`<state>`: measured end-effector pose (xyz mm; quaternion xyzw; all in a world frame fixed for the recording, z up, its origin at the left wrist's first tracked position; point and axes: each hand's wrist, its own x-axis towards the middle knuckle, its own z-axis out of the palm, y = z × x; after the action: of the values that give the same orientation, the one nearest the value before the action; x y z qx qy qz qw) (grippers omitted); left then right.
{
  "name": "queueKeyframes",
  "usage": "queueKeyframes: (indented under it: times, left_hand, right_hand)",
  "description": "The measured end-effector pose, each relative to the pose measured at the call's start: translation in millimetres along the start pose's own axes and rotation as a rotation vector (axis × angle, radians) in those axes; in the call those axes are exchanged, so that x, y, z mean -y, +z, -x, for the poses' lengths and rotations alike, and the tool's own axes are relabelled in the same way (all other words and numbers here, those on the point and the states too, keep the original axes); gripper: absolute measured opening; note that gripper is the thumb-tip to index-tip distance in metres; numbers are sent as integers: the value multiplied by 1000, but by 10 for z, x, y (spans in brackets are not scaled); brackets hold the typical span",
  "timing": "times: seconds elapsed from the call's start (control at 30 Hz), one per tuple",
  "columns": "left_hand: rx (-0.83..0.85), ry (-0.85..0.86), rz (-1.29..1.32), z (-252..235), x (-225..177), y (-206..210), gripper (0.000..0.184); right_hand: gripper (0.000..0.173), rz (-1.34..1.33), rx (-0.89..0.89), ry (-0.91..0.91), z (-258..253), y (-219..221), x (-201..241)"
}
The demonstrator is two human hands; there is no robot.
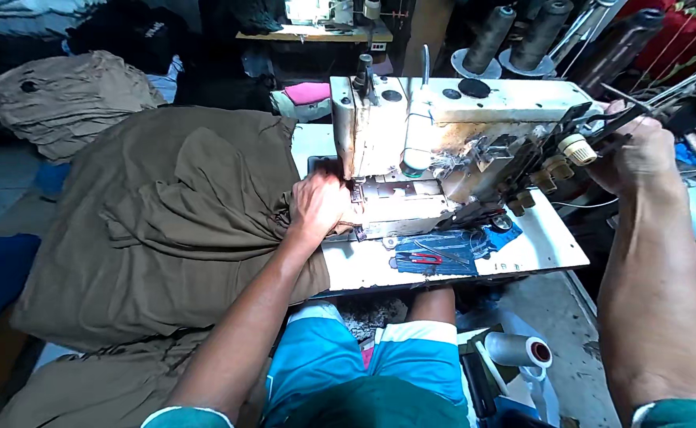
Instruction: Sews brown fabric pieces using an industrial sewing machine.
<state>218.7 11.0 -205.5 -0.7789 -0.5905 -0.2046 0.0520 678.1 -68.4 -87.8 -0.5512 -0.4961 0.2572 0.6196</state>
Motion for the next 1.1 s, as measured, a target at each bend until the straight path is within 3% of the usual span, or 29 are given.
queueKeyframes:
  times: [0.13,0.27,0.43,0.53,0.7,0.77,0.83,0.87,0.97,1.03,1.1]
  left_hand:
    - [15,-11,-9,-1,-7,-2,42]
    - [-2,-28,11,15,-22,-16,39]
    - [-11,-52,50,26,-25,-25,40]
    - [9,-73,57,24,-33,-33,43]
    - [29,-63,63,22,-40,-61,44]
    - [38,-60,69,21,-34,-61,45]
    - [22,-50,70,22,-20,-52,46]
    - [7,-37,76,29,-11,-48,46]
    - [-12,4,129,43,12,-72,44]
    - [0,19,149,31,27,-91,44]
    - [19,32,152,16,53,-102,45]
  right_hand:
    - [28,274,-74,86,-89,78,197]
    - [33,547,43,174,-371,-82,212]
    - [28,805,112,158,-288,138,471]
    - [30,813,211,1,-337,-31,342]
    - [32,639,93,-90,-165,55,239]
    - [42,578,24,-85,-194,58,151]
    - [70,551,-137,17,-194,30,125]
    - [76,537,-232,46,-127,-1,161]
    - [60,418,-512,-132,380,-31,278]
    - [50,417,-523,-250,962,174,323]
    - [42,470,-376,-278,1580,588,171]
